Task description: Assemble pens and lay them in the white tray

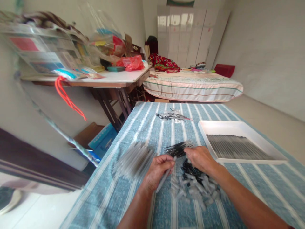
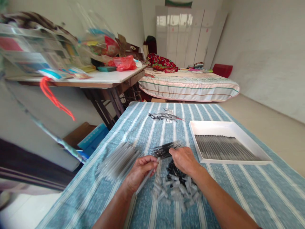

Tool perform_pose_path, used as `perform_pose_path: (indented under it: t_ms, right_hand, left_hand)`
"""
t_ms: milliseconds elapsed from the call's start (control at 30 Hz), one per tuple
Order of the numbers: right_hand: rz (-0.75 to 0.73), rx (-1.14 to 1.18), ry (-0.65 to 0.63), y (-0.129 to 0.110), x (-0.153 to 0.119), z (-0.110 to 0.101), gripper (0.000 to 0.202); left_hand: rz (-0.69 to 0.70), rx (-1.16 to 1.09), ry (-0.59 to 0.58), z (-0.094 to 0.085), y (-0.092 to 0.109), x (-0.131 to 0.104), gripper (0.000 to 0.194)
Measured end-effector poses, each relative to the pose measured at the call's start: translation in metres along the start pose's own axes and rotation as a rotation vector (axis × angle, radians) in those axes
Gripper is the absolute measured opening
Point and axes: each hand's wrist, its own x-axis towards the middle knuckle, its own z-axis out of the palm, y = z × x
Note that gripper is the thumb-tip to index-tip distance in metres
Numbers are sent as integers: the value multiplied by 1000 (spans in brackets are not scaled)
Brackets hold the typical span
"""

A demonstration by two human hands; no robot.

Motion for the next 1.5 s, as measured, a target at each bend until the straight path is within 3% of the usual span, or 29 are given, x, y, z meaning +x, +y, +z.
perform_pose_path:
  t_ms: [367, 867, 1133, 1233, 1367, 1500]
  right_hand:
    - [47, -16, 83, 18, -10, -2, 28]
    - [-108, 2, 70, -2, -17, -13, 21]
    - [-243, 181, 305, -14, -28, -10, 24]
    - [-139, 285, 390, -1, -29, -6, 30]
    - [90, 317, 257, 20, -21, 3, 28]
    - [144, 164, 22, 26, -10, 11, 28]
  left_hand:
    - [-9, 45, -11, 1, 5, -1, 13]
    - [-48, 60, -95, 1, -5, -1, 14]
    - [2, 49, -141, 3, 1, -4, 15]
    - [59, -26, -135, 6, 4, -6, 14]
    - [78, -159, -132, 11, 9, -10, 15]
    - [66, -193, -147, 12, 11, -11, 15]
